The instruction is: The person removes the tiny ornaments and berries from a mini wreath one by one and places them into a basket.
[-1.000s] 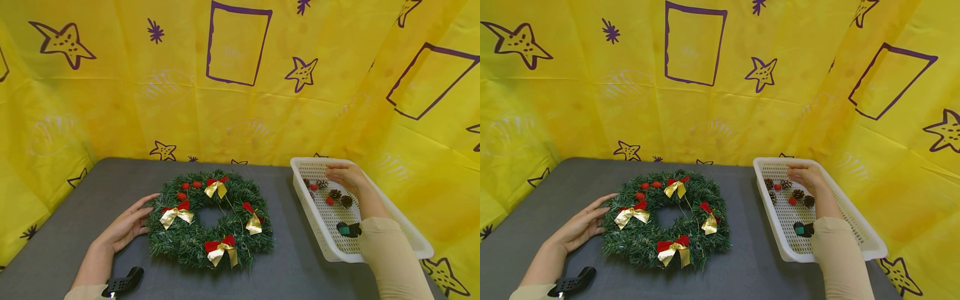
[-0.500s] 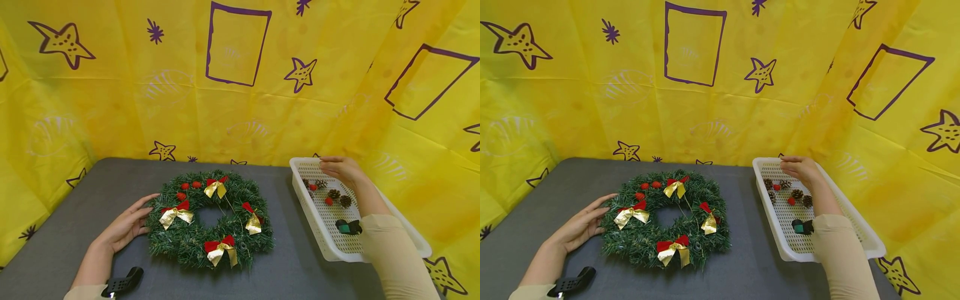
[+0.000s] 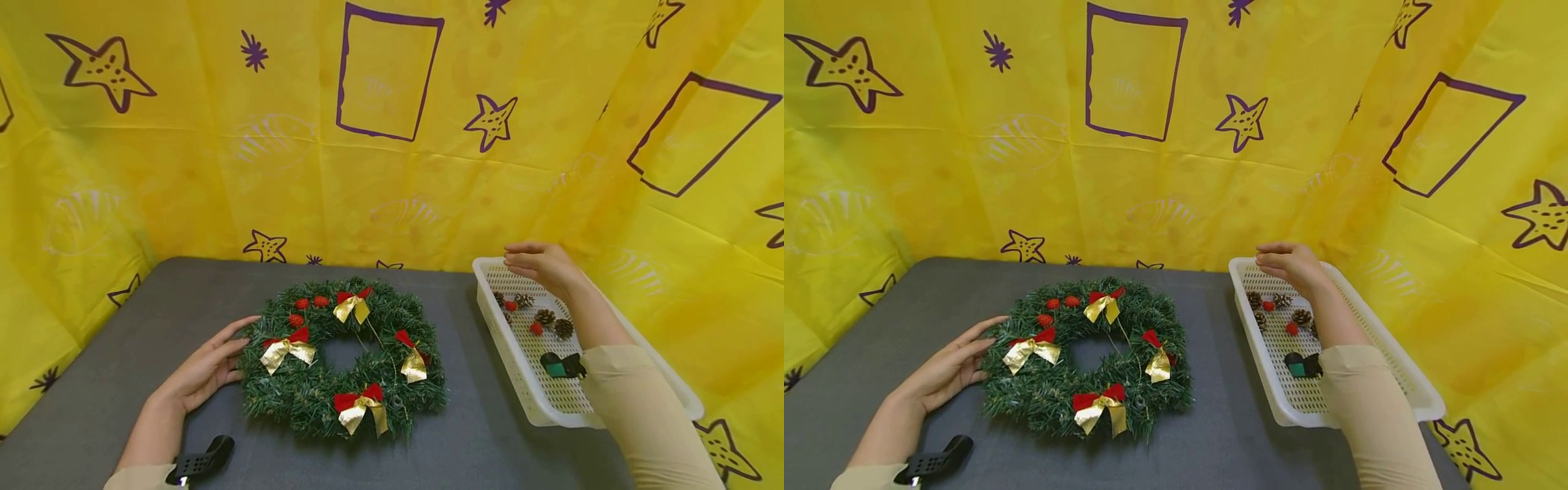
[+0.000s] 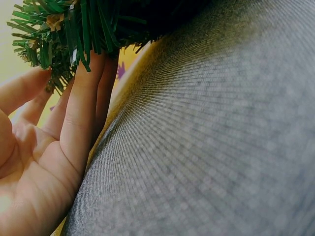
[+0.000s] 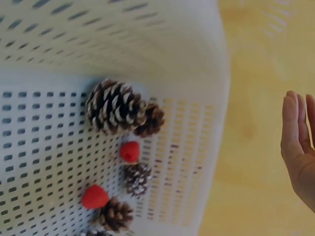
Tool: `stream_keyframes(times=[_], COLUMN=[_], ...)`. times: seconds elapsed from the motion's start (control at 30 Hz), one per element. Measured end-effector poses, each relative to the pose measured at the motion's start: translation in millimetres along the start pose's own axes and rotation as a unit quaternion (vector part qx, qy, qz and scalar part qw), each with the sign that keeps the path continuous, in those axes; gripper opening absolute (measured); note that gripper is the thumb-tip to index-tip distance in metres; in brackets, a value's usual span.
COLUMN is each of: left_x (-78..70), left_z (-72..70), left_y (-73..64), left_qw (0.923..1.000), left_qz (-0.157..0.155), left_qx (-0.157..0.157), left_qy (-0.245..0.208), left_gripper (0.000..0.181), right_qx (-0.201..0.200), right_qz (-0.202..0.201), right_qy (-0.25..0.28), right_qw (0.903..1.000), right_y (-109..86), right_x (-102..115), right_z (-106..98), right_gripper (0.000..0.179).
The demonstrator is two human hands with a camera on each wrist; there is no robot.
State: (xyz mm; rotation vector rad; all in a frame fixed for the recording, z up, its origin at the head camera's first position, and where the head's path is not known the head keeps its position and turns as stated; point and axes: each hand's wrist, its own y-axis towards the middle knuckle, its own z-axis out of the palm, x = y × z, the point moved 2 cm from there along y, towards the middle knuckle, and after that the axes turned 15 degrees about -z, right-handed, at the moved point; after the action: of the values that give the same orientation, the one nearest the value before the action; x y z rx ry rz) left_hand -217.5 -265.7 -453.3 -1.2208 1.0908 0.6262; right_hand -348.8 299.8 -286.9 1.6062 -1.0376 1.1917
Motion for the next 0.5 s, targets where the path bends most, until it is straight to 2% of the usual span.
stream_keyframes(times=[0.17, 0.5], left_x=[0.5, 1.0], left_z=[-0.2, 0.1], left_y=[-0.1, 0.0], left_qw=[1.0, 1.0], left_qz=[-0.001, 0.003], left_qx=[-0.001, -0.002], left_qy=[0.001, 0.002], left_gripper=[0.059, 0.06], right_qx=[0.015, 0.042], right_qz=[0.0, -0.015], right_qy=[-0.009, -0.029], right_qw=[0.9998, 0.9986], right_y=[3.6, 12.1], right_x=[7.4, 14.3], right_z=[11.1, 34.9], right_gripper=[0.064, 0.059])
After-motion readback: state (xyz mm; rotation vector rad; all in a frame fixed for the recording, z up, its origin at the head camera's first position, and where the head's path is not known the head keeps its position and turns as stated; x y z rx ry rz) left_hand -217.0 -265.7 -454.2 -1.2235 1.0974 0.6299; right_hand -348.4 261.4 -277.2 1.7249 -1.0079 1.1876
